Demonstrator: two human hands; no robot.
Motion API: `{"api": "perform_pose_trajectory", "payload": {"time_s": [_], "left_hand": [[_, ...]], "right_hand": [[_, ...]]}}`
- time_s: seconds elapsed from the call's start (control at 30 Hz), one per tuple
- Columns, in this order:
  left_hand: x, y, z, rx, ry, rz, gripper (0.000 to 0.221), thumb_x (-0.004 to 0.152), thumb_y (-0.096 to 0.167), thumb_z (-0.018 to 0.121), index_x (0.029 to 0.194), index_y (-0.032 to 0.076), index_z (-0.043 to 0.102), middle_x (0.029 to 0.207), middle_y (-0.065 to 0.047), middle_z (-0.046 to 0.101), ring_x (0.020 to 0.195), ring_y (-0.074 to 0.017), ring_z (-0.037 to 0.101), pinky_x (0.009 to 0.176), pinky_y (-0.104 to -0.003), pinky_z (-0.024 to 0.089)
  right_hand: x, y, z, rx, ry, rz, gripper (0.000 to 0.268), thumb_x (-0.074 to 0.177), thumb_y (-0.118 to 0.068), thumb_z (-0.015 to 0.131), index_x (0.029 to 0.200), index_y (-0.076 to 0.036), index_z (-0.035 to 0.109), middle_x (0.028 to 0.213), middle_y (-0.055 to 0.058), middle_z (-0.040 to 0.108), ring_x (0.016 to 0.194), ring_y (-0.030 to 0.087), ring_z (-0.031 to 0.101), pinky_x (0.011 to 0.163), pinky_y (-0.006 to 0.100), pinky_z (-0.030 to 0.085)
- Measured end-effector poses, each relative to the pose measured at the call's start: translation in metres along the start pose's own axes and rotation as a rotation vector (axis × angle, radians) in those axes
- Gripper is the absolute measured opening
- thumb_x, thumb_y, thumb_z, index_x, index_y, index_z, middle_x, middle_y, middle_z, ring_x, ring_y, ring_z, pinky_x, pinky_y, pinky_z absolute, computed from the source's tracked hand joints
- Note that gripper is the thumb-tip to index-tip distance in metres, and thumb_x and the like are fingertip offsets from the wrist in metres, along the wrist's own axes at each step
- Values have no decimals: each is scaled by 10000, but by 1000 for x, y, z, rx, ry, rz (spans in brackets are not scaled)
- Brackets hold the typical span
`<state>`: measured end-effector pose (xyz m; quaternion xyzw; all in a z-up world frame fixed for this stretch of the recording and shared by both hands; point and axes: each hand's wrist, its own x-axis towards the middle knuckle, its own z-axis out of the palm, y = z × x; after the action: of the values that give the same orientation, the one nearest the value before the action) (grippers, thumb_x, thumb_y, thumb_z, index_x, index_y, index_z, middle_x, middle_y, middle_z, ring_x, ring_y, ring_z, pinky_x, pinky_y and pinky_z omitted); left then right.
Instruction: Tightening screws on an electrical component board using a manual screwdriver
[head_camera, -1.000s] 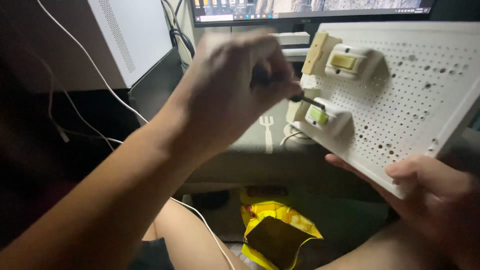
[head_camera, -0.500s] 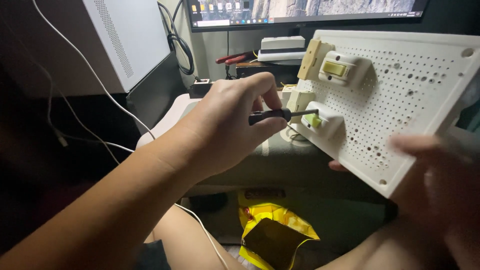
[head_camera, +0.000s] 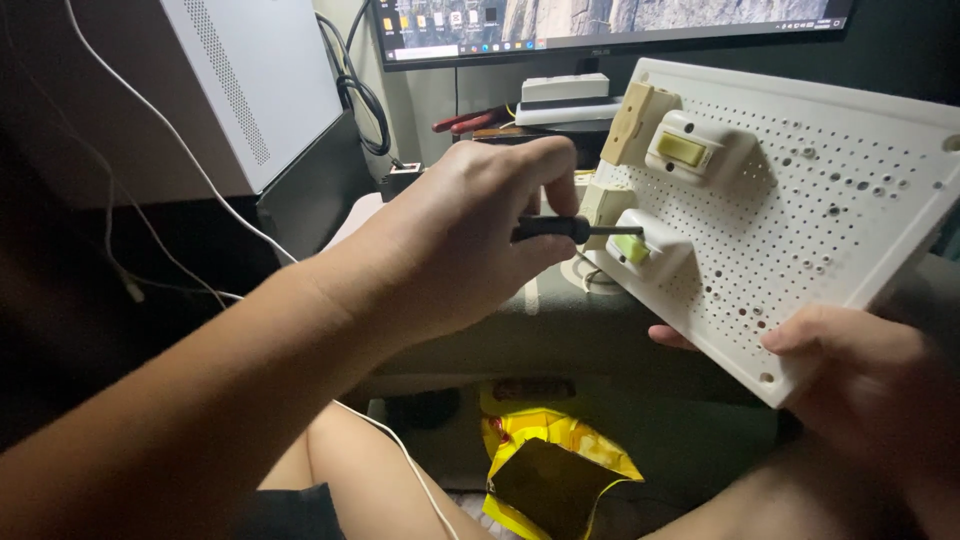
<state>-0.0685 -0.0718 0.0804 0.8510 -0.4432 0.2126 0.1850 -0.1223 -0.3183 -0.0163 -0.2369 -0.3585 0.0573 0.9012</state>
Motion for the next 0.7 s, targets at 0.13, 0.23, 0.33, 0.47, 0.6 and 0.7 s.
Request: {"api": "perform_pose_trajectory", "payload": {"time_s": [0.13, 0.23, 0.33, 0.47, 0.6, 0.7], "left_hand": [[5, 10, -8, 37, -140, -200, 166, 867, 263, 716, 951, 165, 611, 799, -49, 658, 678, -204, 590, 552, -382, 439], [9, 20, -13, 12, -137, -255, 206, 861, 336, 680, 853, 136, 629, 804, -52, 675, 666, -215, 580, 565, -389, 414], [13, 36, -18, -125, -306, -606, 224, 945, 354, 629, 904, 134, 645, 753, -48, 733, 592, -160, 593, 516, -327, 449], [4, 22, -3, -14, -230, -346, 211, 892, 303, 669, 978, 145, 560, 830, -76, 695, 620, -202, 600, 490, -372, 438], [2, 15, 4, -7, -130, -138, 193, 862, 211, 724, 935, 107, 578, 851, -104, 707, 662, -220, 657, 481, -344, 472], [9, 14, 11, -143, -116, -471, 217, 808, 346, 746, 812, 156, 642, 806, -25, 682, 687, -159, 584, 604, -327, 448]], "right_hand": [[1, 1, 8, 108, -45, 5, 814, 869, 385, 605, 1518, 36, 259, 1491, 375, 353, 1318, 569, 410, 1022, 754, 360], [-2, -1, 1, 134, -58, -33, 886, 875, 440, 636, 1537, 35, 207, 1510, 380, 313, 1327, 593, 394, 1032, 769, 350], [-4, -2, -7, 207, -79, 0, 735, 930, 459, 599, 1484, 170, 213, 1473, 460, 312, 1307, 676, 424, 1082, 707, 279], [-3, -2, -2, 164, -89, -19, 843, 884, 410, 556, 1530, 22, 178, 1530, 328, 246, 1351, 574, 332, 1050, 771, 341], [-2, -1, 0, 216, -122, 12, 846, 933, 420, 547, 1533, -6, 130, 1532, 348, 226, 1357, 612, 343, 1086, 754, 300], [-2, -1, -5, 58, -61, 7, 775, 869, 324, 646, 1496, 103, 249, 1473, 392, 390, 1305, 562, 466, 1037, 709, 382]]}}
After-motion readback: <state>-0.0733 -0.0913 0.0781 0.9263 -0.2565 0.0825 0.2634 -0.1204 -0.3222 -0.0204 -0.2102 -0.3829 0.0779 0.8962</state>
